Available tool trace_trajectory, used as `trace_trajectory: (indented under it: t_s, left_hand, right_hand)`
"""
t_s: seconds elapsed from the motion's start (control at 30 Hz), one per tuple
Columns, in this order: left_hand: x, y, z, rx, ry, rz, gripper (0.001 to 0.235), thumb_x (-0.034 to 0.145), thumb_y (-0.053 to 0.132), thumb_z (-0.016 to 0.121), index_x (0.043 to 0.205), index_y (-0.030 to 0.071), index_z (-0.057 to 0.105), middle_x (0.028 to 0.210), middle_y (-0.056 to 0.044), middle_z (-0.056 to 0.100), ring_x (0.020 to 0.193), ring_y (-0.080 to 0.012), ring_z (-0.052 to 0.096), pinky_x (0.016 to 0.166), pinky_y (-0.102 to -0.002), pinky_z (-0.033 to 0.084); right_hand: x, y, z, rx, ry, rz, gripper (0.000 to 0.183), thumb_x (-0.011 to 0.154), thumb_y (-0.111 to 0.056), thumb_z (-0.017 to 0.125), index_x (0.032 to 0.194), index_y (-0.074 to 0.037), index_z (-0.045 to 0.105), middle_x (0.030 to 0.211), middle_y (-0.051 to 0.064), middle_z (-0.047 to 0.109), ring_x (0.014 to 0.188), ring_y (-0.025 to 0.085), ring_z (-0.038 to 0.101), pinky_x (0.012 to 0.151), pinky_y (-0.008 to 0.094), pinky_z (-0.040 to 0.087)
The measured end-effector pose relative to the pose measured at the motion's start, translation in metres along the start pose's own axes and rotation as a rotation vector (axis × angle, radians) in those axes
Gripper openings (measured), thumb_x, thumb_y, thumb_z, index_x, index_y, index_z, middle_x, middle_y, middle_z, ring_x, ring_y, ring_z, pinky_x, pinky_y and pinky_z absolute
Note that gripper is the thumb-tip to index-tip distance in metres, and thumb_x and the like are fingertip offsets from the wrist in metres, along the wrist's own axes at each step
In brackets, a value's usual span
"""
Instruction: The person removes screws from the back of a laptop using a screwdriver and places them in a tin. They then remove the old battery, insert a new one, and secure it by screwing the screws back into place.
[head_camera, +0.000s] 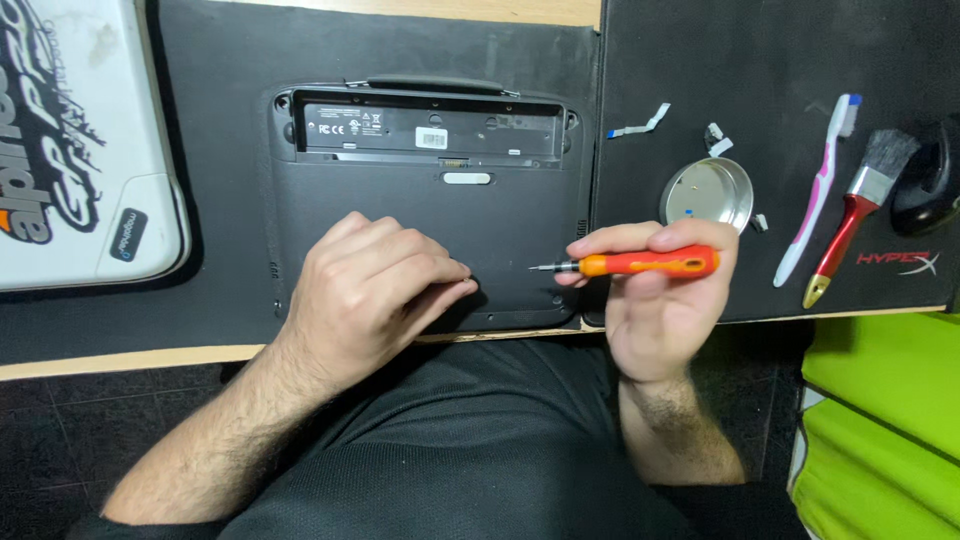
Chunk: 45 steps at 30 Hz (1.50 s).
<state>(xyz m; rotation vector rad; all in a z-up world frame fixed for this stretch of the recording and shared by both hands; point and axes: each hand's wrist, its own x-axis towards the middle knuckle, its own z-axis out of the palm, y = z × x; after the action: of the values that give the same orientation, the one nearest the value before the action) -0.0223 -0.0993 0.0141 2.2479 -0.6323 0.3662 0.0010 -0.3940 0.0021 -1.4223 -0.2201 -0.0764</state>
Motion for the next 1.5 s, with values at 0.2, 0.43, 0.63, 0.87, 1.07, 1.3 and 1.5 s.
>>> trace_trajectory:
  t_s: [0.2,0.43,0.63,0.87,1.07,1.3,1.5]
  left_hand:
    - [-0.001,-0.001,-0.002,-0.032,-0.015,-0.019,0.016,0.119,0.022,0.091,0.11,0.013,0.08,0.102,0.001,0.082,0.081,-0.023,0.067,0.074,-0.04,0.04]
    - [-0.002,-0.002,0.0,-0.006,-0.022,-0.01,0.016,0.12,0.022,0.09,0.111,0.014,0.08,0.1,0.0,0.078,0.081,-0.025,0.065,0.074,-0.042,0.04]
    - [-0.002,-0.003,0.003,0.019,-0.01,0.022,0.017,0.12,0.02,0.091,0.109,0.013,0.08,0.099,0.0,0.078,0.08,-0.0251,0.063,0.073,-0.042,0.038]
    - [-0.002,-0.002,0.003,0.05,-0.005,0.028,0.018,0.12,0.02,0.09,0.108,0.013,0.079,0.098,0.001,0.077,0.079,-0.025,0.062,0.072,-0.042,0.038]
    - [-0.005,-0.002,-0.001,0.025,-0.017,0.021,0.015,0.119,0.021,0.092,0.118,0.011,0.081,0.106,-0.003,0.079,0.086,-0.0262,0.068,0.075,-0.042,0.043]
    - [-0.022,0.01,-0.005,0.078,-0.009,0.091,0.018,0.121,0.025,0.087,0.115,0.009,0.083,0.106,-0.004,0.081,0.09,-0.0276,0.068,0.081,-0.045,0.048]
    - [-0.034,0.012,0.008,0.259,-0.054,0.253,0.013,0.125,0.009,0.077,0.113,0.014,0.078,0.088,0.001,0.06,0.081,-0.0235,0.054,0.078,-0.041,0.045]
  right_hand:
    - [-0.003,0.003,0.029,-0.022,-0.181,-0.073,0.036,0.122,-0.017,0.071,0.137,-0.012,0.038,0.109,0.041,0.075,0.092,0.044,0.085,0.078,0.046,0.082]
    - [-0.005,0.01,0.038,-0.035,-0.183,-0.111,0.035,0.123,-0.018,0.071,0.137,-0.012,0.039,0.109,0.039,0.077,0.095,0.043,0.086,0.078,0.046,0.083]
    - [-0.007,0.011,0.039,-0.019,-0.201,-0.103,0.034,0.122,-0.01,0.07,0.137,-0.011,0.039,0.111,0.039,0.077,0.102,0.044,0.086,0.082,0.049,0.084]
    - [-0.006,0.013,0.039,-0.042,-0.209,-0.127,0.034,0.121,-0.006,0.069,0.136,-0.011,0.039,0.11,0.038,0.077,0.1,0.044,0.086,0.082,0.048,0.084]
    - [-0.009,0.009,0.035,-0.019,-0.182,-0.126,0.034,0.122,-0.011,0.069,0.137,-0.011,0.038,0.109,0.039,0.075,0.095,0.043,0.084,0.078,0.046,0.083]
    - [-0.039,0.01,-0.003,-0.113,-0.206,-0.172,0.036,0.118,-0.021,0.081,0.138,-0.007,0.055,0.107,0.026,0.082,0.096,0.034,0.09,0.09,0.042,0.08]
    - [-0.052,0.018,-0.012,-0.274,-0.344,-0.191,0.038,0.117,-0.033,0.081,0.135,-0.018,0.051,0.1,0.024,0.081,0.077,0.031,0.077,0.079,0.045,0.064]
